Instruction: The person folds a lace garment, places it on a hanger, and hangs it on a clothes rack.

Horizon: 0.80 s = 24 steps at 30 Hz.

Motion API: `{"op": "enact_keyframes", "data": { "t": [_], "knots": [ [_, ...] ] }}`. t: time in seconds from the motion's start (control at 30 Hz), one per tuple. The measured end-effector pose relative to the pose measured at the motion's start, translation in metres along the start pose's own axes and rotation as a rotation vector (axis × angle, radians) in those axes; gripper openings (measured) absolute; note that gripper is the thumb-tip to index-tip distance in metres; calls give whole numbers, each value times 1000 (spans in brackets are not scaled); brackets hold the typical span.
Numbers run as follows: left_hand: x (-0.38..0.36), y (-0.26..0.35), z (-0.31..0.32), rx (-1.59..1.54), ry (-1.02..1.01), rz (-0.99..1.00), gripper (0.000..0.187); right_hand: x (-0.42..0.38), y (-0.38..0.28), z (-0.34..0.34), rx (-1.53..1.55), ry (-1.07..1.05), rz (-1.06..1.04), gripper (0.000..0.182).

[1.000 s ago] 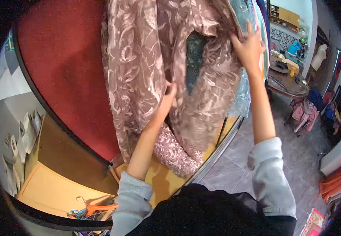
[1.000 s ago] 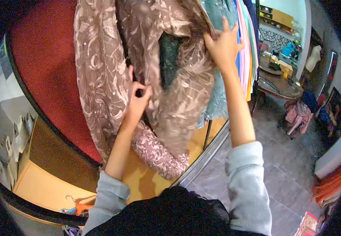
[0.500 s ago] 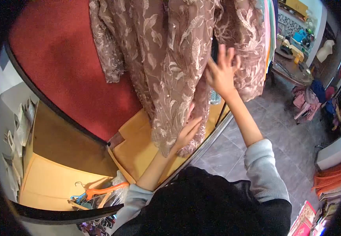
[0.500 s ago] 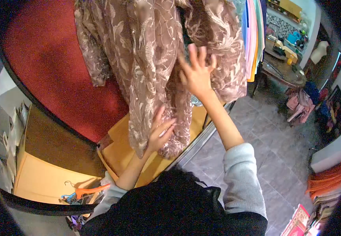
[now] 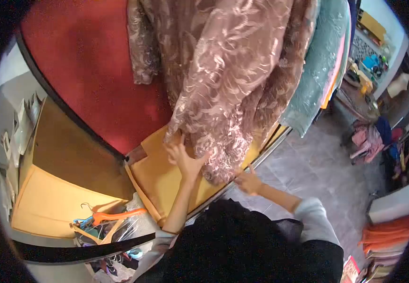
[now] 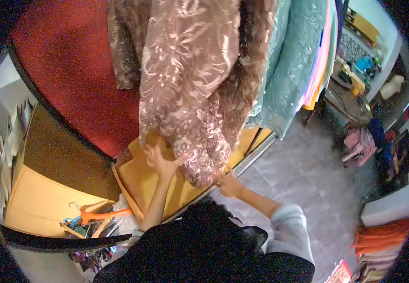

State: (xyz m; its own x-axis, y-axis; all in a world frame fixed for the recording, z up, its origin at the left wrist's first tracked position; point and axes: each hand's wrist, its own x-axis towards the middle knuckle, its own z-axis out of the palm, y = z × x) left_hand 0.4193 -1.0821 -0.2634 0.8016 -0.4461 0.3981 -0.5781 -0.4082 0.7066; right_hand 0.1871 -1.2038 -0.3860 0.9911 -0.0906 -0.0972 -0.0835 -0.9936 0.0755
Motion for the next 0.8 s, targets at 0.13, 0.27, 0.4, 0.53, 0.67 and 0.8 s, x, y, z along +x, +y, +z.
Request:
{"op": "enact_keyframes", "data": {
  "t": [0.13, 0.27, 0.4, 0.53, 0.67, 0.8],
  "knots": [
    [-8, -10, 53, 103, -151, 96, 101, 4, -15, -164, -4, 338, -276, 38],
    [-44, -14, 122, -95, -212, 182, 99, 45, -13, -300, -152, 1051, -288, 36],
    [-82, -74, 166, 24, -347, 231, 98, 84, -4, -339, -101, 820, -511, 33],
    [-72, -64, 125, 318, -409, 300, 92, 85, 31, -349, 1, 791, -72, 44],
    [-66, -111, 115, -80, -604, -81, 90, 39, 75, -347, -59, 912, 435, 49],
    [-37, -62, 73, 165, -219, -19, 82, -2, 52, -392, 144, 805, 554, 44]
  ]
}}
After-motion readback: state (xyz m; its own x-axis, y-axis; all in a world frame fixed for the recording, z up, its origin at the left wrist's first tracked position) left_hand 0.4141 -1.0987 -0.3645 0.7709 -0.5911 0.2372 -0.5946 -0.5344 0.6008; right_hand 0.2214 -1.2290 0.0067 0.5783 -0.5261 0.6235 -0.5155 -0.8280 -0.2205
